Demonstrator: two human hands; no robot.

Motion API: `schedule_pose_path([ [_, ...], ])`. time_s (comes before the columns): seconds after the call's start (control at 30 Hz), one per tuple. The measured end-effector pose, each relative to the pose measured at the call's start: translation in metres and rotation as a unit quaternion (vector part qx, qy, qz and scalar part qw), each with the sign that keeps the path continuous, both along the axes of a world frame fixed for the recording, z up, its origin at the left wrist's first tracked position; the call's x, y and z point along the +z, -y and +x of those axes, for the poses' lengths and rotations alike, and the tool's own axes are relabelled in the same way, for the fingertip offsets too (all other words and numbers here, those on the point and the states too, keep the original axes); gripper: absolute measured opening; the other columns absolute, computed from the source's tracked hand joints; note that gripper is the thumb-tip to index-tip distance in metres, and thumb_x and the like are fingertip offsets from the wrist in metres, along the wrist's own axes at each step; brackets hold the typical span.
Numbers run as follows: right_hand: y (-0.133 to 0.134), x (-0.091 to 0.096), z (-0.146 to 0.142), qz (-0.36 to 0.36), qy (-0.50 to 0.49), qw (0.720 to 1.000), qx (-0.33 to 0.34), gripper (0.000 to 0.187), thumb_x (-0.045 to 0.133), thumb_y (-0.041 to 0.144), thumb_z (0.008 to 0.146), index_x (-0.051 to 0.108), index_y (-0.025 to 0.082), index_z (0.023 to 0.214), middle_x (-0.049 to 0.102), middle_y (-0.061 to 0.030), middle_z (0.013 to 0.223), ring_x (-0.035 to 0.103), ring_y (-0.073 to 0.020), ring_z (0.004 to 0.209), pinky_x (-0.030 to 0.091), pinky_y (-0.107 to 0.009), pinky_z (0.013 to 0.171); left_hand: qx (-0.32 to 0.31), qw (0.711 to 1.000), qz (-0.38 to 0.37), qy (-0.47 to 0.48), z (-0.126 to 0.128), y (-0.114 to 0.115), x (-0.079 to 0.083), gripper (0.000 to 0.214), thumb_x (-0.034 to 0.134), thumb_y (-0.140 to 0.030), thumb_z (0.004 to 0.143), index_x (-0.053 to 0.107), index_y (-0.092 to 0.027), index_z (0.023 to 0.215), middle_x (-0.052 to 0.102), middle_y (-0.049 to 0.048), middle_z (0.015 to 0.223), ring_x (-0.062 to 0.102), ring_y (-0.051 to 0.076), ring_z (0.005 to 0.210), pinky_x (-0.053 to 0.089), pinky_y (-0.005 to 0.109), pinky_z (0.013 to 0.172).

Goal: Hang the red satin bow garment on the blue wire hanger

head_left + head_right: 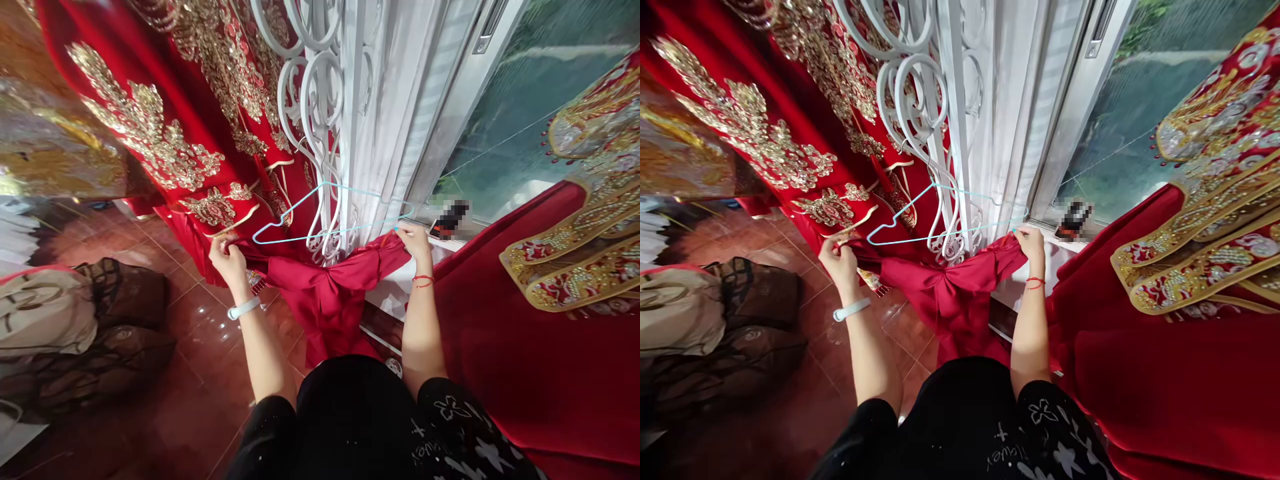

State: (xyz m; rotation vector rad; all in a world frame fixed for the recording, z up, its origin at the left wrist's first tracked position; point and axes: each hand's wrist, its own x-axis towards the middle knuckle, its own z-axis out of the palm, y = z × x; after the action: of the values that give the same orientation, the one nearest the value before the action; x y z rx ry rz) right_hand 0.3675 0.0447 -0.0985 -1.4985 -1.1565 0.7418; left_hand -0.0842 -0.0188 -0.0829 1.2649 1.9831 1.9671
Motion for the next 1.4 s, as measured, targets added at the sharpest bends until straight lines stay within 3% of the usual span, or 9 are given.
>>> schedule_pose_path([
  [0.17, 0.011, -0.036, -0.004, -0.106, -0.093, 0.99, -0.022, 0.026, 0.066, 0.032, 0.081, 0.052, 0.024, 0.06, 0.051, 0.0037, 0.054, 0.058, -0.0169, 0.066, 0.052, -0.025, 0.065, 0.016, 0.997, -0.07, 0.005, 0.01, 0.024, -0.037, 0.023, 0.05, -0.012, 0.079, 0.069, -0.016, 0.091, 0.069, 0.0043, 0.087, 0.065, 0.019, 0.08, 0.055, 0.034, 0.089],
  [0.3, 0.013, -0.048, -0.003, -0.163, -0.184, 0.969, 0.006, 0.021, 0.062, 0.033, 0.089, 0.054, 0.025, 0.071, 0.065, -0.0012, 0.066, 0.067, -0.0178, 0.069, 0.06, -0.029, 0.069, -0.008, 0.992, -0.122, -0.013, 0.014, 0.04, -0.052, 0.023, 0.057, -0.018, 0.078, 0.073, -0.018, 0.094, 0.075, 0.006, 0.092, 0.069, 0.022, 0.088, 0.054, 0.038, 0.095],
  [0.43, 0.018, -0.049, -0.002, -0.136, -0.254, 0.956, 0.051, 0.007, 0.067, 0.029, 0.084, 0.065, 0.023, 0.083, 0.076, -0.0059, 0.087, 0.073, -0.0169, 0.082, 0.064, -0.033, 0.086, -0.048, 0.982, -0.183, -0.014, 0.012, 0.047, -0.063, 0.021, 0.06, -0.023, 0.079, 0.074, -0.02, 0.094, 0.077, 0.0075, 0.097, 0.071, 0.025, 0.094, 0.053, 0.039, 0.097],
  [0.57, 0.026, -0.042, -0.01, -0.003, -0.302, 0.949, 0.087, 0.028, 0.085, 0.032, 0.069, 0.077, 0.028, 0.095, 0.081, -0.0062, 0.119, 0.075, -0.0212, 0.101, 0.063, -0.037, 0.096, -0.052, 0.977, -0.205, -0.042, 0.001, 0.053, -0.073, 0.014, 0.06, -0.025, 0.081, 0.072, -0.02, 0.086, 0.075, 0.0076, 0.088, 0.067, 0.026, 0.093, 0.052, 0.04, 0.096],
  [0.77, 0.017, -0.016, -0.041, 0.112, -0.285, 0.941, 0.147, 0.045, 0.095, 0.043, 0.06, 0.081, 0.027, 0.099, 0.08, -0.0083, 0.125, 0.068, -0.0317, 0.134, 0.06, -0.049, 0.108, -0.015, 0.973, -0.231, 0.005, -0.007, 0.055, -0.079, 0.011, 0.055, -0.022, 0.083, 0.065, -0.021, 0.08, 0.061, 0.0042, 0.071, 0.058, 0.024, 0.082, 0.05, 0.037, 0.086],
  [0.93, -0.006, -0.003, -0.054, 0.159, -0.246, 0.95, 0.111, 0.041, 0.092, 0.037, 0.061, 0.083, 0.023, 0.098, 0.081, -0.009, 0.122, 0.073, -0.0309, 0.125, 0.058, -0.047, 0.111, -0.02, 0.967, -0.244, 0.074, -0.005, 0.064, -0.084, 0.008, 0.051, -0.017, 0.079, 0.056, -0.022, 0.075, 0.053, 0.0018, 0.068, 0.052, 0.021, 0.071, 0.046, 0.033, 0.076],
  [1.1, -0.008, -0.005, -0.053, 0.173, -0.219, 0.959, 0.052, 0.036, 0.086, 0.037, 0.063, 0.084, 0.02, 0.095, 0.083, -0.0101, 0.117, 0.077, -0.0292, 0.115, 0.063, -0.043, 0.098, -0.059, 0.956, -0.238, 0.161, 0.004, 0.067, -0.096, 0.016, 0.049, -0.019, 0.078, 0.057, -0.02, 0.092, 0.057, -0.0003, 0.075, 0.054, 0.017, 0.068, 0.046, 0.028, 0.068],
  [1.23, 0.005, 0.005, -0.062, 0.133, -0.172, 0.971, 0.102, 0.035, 0.09, 0.04, 0.059, 0.084, 0.019, 0.087, 0.084, -0.0101, 0.104, 0.079, -0.0308, 0.104, 0.067, -0.042, 0.086, -0.103, 0.938, -0.244, 0.224, 0.016, 0.062, -0.102, 0.033, 0.056, -0.023, 0.073, 0.055, -0.021, 0.106, 0.057, -0.0049, 0.072, 0.054, 0.013, 0.059, 0.047, 0.025, 0.061],
  [1.4, 0.015, 0.03, -0.079, 0.139, -0.103, 0.975, 0.139, 0.026, 0.086, 0.042, 0.065, 0.081, 0.02, 0.078, 0.084, -0.0088, 0.091, 0.079, -0.0312, 0.098, 0.065, -0.043, 0.088, -0.162, 0.899, -0.272, 0.304, 0.016, 0.068, -0.097, 0.068, 0.064, -0.021, 0.07, 0.048, -0.021, 0.136, 0.069, -0.0013, 0.079, 0.061, 0.013, 0.062, 0.048, 0.023, 0.06],
])
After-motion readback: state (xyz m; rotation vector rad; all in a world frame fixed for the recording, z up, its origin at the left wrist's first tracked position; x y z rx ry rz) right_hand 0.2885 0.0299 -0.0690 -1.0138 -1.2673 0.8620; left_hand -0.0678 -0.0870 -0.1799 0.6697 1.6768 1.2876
